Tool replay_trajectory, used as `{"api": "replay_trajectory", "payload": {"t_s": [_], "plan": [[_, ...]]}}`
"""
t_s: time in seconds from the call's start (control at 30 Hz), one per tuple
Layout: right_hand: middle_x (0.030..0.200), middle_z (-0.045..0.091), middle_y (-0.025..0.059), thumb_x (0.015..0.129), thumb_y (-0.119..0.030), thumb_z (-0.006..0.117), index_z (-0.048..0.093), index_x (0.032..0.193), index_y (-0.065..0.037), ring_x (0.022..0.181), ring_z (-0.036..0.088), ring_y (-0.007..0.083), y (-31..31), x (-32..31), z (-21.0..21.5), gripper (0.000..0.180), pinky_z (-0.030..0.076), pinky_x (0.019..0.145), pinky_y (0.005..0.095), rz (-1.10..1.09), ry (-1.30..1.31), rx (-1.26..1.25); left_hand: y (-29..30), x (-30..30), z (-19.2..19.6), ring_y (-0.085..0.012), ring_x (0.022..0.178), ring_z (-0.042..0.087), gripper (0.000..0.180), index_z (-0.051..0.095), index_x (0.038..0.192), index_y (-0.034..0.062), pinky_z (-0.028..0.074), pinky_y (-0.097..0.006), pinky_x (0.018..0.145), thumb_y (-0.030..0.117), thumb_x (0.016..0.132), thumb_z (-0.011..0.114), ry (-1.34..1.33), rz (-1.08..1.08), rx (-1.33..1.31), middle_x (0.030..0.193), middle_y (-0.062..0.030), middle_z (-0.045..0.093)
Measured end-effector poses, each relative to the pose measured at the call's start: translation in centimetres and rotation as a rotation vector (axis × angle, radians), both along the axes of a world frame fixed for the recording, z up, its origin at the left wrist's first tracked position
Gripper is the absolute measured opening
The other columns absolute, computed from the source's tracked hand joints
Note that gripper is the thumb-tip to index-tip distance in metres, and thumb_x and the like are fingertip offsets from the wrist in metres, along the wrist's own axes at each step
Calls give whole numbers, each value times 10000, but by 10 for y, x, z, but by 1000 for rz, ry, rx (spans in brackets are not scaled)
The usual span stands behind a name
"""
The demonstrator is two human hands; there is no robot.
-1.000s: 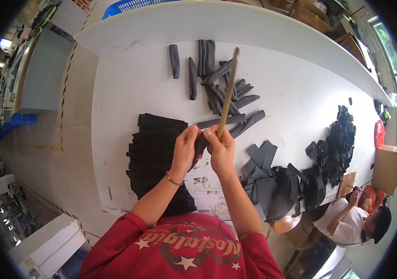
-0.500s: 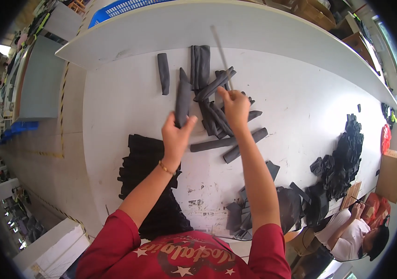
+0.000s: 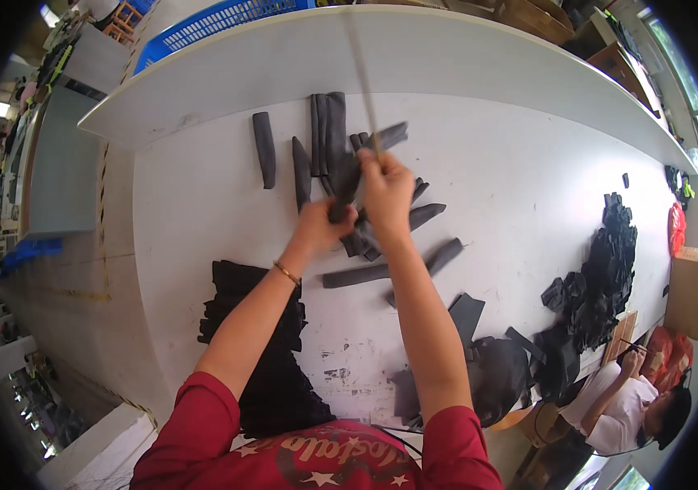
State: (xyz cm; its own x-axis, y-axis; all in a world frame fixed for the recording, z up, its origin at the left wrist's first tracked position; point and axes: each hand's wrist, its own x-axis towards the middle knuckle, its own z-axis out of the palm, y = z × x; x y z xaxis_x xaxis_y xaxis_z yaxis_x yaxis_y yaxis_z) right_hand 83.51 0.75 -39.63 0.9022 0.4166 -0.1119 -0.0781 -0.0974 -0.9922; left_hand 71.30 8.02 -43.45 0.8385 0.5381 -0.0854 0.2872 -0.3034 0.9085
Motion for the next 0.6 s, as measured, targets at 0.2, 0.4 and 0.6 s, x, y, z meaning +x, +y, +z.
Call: {"api": "replay_trajectory", "payload": {"t_s": [0.2,0.4,0.6], "plan": [[516,393,-69,870,-232,680,566,685,-65,436,312,22,-20,12,99,274,220,401,213,-73,69,69,-34,-58,50,-58,463,443,265,643,849,36,349,-233,436,299,871,668,-46,376,-574,546,22,492],[558,447,-29,817,-284,716,617,755,20,525,382,65,-60,-14,89,326,301,473,262,-9,6,-126,-20,-54,103,-44,503,419,297,551,1075,21,335,-207,459,258,911,624,-303,333,-693,639,37,485],[562,509,48,881,-272,624,659,925,47,538,446,126,-139,-18,57,323,369,514,308,-13,-235,-541,56,-24,47,-215,1134,510,799,290,1414,9,425,-348,927,394,839,689,-183,553,-358,1283,-144,481]]}}
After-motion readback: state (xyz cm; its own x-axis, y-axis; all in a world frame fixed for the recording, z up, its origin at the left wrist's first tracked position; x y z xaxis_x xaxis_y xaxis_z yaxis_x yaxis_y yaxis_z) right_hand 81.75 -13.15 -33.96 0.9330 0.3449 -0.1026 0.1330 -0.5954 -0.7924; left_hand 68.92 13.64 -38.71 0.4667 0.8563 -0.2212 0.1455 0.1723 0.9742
